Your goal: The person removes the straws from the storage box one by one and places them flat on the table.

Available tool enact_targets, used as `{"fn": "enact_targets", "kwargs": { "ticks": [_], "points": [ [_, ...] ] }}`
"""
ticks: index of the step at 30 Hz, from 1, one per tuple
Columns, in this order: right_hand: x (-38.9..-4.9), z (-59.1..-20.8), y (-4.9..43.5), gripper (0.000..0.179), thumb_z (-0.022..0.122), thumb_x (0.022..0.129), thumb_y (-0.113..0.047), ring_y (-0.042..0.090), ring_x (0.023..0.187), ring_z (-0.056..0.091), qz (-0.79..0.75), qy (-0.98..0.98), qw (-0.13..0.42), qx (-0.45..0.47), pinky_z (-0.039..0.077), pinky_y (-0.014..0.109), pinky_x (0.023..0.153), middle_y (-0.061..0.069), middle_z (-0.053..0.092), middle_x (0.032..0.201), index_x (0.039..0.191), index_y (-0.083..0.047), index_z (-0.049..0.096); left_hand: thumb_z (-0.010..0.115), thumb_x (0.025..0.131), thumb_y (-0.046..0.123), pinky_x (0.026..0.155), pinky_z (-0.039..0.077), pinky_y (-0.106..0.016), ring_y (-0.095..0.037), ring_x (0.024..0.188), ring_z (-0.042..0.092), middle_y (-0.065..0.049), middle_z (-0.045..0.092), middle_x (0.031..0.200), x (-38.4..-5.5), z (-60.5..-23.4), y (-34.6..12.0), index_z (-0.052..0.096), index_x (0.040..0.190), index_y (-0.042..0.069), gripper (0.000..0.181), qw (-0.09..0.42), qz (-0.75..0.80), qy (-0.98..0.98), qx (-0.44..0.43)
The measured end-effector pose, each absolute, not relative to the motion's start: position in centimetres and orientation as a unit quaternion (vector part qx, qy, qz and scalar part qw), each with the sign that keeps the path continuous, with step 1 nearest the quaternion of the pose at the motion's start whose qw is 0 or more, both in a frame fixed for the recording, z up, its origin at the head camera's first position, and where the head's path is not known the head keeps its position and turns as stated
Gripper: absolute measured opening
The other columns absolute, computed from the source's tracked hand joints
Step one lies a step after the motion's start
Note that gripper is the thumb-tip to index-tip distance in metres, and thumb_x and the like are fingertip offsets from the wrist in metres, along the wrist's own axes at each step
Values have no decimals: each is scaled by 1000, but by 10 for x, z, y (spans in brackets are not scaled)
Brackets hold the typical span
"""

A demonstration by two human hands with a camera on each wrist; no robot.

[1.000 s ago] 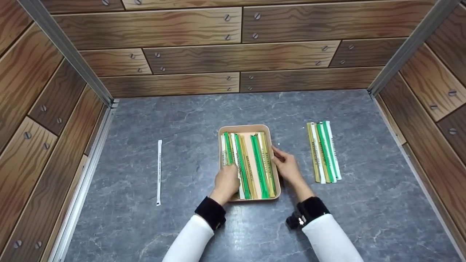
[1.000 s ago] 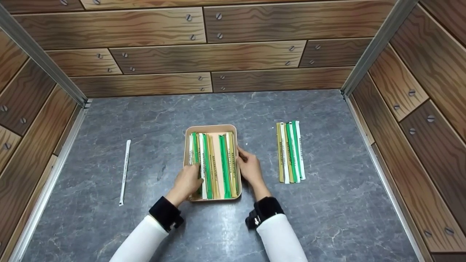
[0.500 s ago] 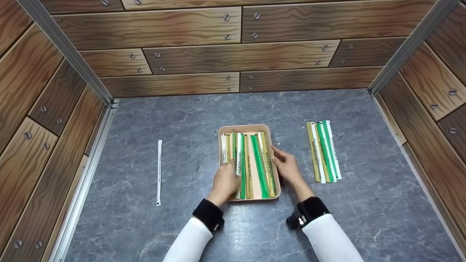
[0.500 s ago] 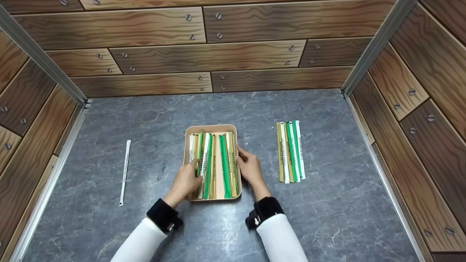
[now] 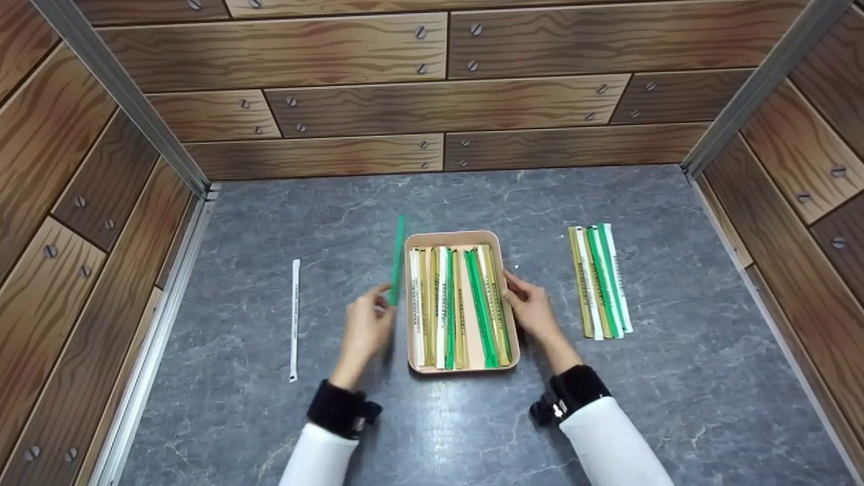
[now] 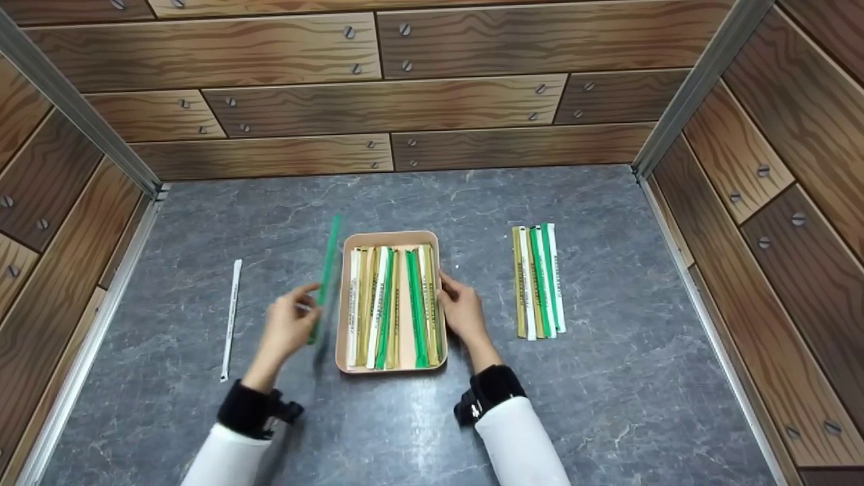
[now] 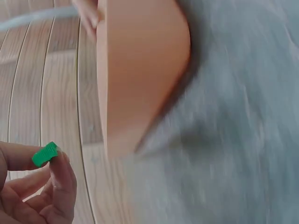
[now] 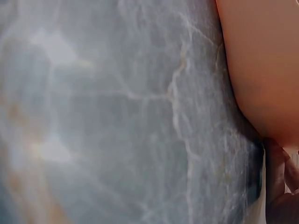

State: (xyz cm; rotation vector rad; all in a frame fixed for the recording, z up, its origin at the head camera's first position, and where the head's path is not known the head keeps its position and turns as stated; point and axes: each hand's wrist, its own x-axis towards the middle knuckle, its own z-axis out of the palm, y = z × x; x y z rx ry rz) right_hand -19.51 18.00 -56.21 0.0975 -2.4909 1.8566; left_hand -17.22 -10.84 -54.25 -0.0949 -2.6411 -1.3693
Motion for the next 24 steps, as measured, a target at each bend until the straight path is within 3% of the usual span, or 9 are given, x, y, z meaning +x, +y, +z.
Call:
{"fn": "enact_targets", "kwargs": {
  "ticks": [8, 13, 18, 24],
  "points": [
    [-200, -572, 183, 40, 54, 85, 9, 43, 109, 48, 621, -783, 10, 31, 41, 46, 89, 35, 49, 116, 124, 13, 46, 63, 78, -3, 62, 49, -39, -24, 68, 60, -10, 61, 79, -166, -546, -171, 58, 117, -2, 39, 80, -440, -894, 43],
    [-207, -591, 188, 41, 58, 86, -1, 35, 109, 51, 605, -796, 11, 18, 44, 35, 88, 27, 53, 118, 126, 4, 50, 60, 80, 0, 58, 44, -38, -23, 64, 55, -10, 59, 76, -162, -551, -210, 53, 123, -1, 43, 46, -396, -911, 105],
    [-209, -599, 189, 41, 58, 86, -3, 32, 110, 52, 604, -797, 16, 11, 42, 40, 90, 24, 54, 119, 127, -3, 52, 48, 84, 2, 48, 37, -35, -23, 56, 50, -10, 59, 74, -155, -557, -240, 48, 130, 6, 46, -4, -356, -920, 166],
    [-207, -586, 188, 42, 58, 86, -1, 34, 110, 50, 606, -796, -2, 6, 42, 40, 91, 26, 52, 119, 127, 1, 50, 46, 82, 0, 49, 38, -37, -28, 65, 55, -15, 62, 87, -149, -565, -255, 51, 128, 11, 48, -23, -318, -929, 190]
  ]
}}
